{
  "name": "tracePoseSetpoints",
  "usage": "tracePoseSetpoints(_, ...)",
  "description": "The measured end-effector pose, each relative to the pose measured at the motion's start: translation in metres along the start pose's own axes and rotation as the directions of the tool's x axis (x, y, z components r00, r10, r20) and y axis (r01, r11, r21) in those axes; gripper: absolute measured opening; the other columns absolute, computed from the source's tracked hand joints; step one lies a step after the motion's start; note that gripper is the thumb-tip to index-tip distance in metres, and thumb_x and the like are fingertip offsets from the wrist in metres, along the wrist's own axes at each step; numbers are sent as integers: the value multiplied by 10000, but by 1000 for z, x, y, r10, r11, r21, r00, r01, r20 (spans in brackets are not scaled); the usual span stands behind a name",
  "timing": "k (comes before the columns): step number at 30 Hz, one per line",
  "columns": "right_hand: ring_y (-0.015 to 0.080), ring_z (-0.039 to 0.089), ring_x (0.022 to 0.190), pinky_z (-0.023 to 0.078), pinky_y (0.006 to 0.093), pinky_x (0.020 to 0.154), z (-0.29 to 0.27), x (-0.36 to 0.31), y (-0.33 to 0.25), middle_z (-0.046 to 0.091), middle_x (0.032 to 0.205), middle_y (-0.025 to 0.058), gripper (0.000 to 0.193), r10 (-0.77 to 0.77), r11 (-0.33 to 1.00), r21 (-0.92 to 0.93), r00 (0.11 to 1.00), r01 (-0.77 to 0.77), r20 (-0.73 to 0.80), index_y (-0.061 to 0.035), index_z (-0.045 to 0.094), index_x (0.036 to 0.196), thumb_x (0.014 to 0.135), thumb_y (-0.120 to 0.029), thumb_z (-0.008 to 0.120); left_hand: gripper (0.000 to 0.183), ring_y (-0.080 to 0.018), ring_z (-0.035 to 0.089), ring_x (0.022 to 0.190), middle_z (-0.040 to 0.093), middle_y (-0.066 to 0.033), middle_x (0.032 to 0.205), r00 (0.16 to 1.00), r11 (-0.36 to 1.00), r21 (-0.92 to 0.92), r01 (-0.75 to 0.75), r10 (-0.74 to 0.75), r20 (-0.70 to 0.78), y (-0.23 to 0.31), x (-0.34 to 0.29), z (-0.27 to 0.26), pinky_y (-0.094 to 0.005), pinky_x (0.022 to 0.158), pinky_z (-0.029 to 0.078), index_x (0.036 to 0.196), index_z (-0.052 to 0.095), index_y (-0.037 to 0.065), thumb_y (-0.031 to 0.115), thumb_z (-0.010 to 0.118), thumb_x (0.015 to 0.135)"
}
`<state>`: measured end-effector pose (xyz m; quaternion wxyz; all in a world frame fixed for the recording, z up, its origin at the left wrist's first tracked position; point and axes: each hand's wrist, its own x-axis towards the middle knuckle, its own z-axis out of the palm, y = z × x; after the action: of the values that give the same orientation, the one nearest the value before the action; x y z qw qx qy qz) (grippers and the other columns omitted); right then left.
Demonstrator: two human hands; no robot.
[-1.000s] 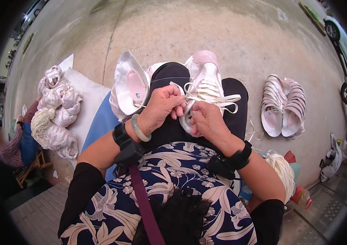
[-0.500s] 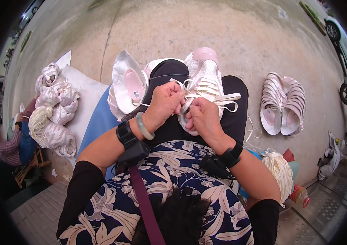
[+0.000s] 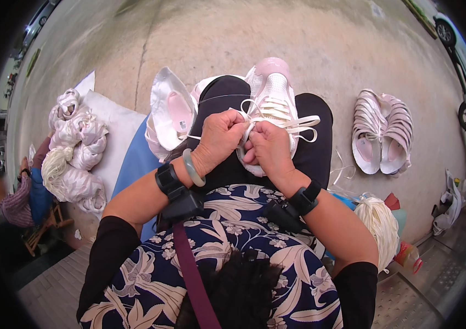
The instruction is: Lacing a pair of white and pink sneakers.
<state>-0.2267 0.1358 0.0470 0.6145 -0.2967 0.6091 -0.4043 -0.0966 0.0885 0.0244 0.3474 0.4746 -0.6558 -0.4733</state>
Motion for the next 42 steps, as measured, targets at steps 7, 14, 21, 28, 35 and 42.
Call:
tracePoseSetpoints(7,125,564,424,421,241,348,-3,6,2,564,609,64,132,-45,985,-162,998,53,52,7,528,767,879,-31,469,193,-21,370,471,486,40,578,929,817,-443,369,-343,140,12,8,-2,-200,410,269,675,539,64,120,628,837)
tracePoseSetpoints(14,122,534,404,410,253,368,-17,-14,-14,549,578,57,151,42,957,-289,992,-4,123,3,516,733,869,-45,471,103,-38,367,399,534,-7,604,906,732,-548,405,-402,133,20,4,-9,-191,349,240,767,558,49,101,586,851)
tracePoseSetpoints(21,118,492,403,379,255,381,-67,-66,-22,522,537,54,156,-35,859,-494,977,136,209,10,521,729,861,-68,493,55,-38,399,392,567,-37,633,902,777,-461,428,-402,160,17,-2,-10,-180,345,300,824,571,19,64,560,853)
tracePoseSetpoints(28,77,502,437,384,210,395,-83,-58,-22,546,590,39,190,90,939,-343,979,-22,182,5,573,748,873,-137,555,102,-30,440,430,580,-20,657,889,825,-347,446,-363,278,21,1,-27,-168,379,332,859,590,23,123,599,873)
tracePoseSetpoints(35,70,480,414,362,204,377,-102,-48,0,545,577,35,267,137,918,-389,982,-76,131,12,580,706,879,-191,576,83,-43,498,518,588,5,664,914,984,89,156,-109,-390,-59,3,-130,-198,473,418,837,604,17,94,631,825)
tracePoseSetpoints(42,49,415,410,305,212,368,-96,-47,7,498,532,-5,290,46,896,-443,998,-27,33,-1,563,690,864,-228,616,333,-335,618,777,650,-165,795,824,618,564,548,-280,-493,-150,-1,-164,-407,704,479,829,607,35,344,678,728)
